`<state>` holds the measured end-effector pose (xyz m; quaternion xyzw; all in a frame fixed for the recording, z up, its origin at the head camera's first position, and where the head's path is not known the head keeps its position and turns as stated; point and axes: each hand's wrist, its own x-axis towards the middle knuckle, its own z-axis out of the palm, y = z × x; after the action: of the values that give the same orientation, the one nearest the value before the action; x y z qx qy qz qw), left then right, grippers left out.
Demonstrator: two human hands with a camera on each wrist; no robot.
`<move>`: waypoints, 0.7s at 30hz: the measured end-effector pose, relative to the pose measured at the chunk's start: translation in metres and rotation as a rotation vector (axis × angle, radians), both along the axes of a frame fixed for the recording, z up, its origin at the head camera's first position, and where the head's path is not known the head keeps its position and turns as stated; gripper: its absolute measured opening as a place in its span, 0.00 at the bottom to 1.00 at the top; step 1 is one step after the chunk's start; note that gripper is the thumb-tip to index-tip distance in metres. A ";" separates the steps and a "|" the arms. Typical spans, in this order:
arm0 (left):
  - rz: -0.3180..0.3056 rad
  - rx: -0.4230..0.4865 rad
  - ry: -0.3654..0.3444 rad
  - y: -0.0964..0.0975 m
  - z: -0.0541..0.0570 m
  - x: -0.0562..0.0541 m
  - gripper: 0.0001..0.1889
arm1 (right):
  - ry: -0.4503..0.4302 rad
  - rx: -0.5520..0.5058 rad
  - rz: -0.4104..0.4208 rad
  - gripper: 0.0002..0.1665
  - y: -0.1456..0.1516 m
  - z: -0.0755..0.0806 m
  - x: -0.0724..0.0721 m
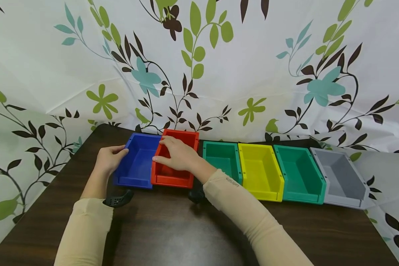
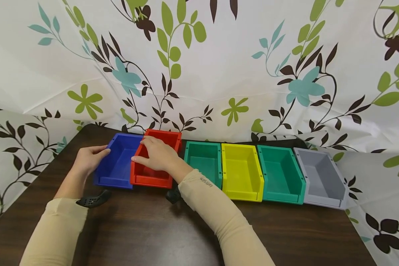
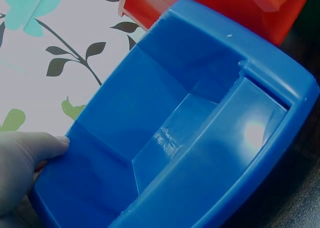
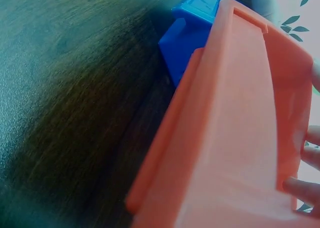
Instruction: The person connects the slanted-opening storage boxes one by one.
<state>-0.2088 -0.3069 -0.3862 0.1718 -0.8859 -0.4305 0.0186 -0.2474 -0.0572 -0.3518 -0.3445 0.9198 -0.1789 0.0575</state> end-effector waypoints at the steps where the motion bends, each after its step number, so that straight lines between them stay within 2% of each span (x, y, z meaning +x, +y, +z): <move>1: 0.001 0.001 0.000 0.000 0.000 0.000 0.27 | 0.000 0.003 -0.002 0.44 0.000 0.000 0.000; 16: 0.002 -0.009 -0.002 -0.001 0.002 0.000 0.27 | 0.012 0.049 -0.033 0.45 -0.003 -0.004 -0.002; 21: -0.002 0.000 -0.012 0.001 -0.001 0.000 0.27 | 0.009 0.099 -0.037 0.44 -0.003 -0.020 0.000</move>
<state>-0.2088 -0.3059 -0.3869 0.1736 -0.8861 -0.4295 0.0131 -0.2472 -0.0605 -0.3720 -0.3251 0.9340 -0.1326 0.0669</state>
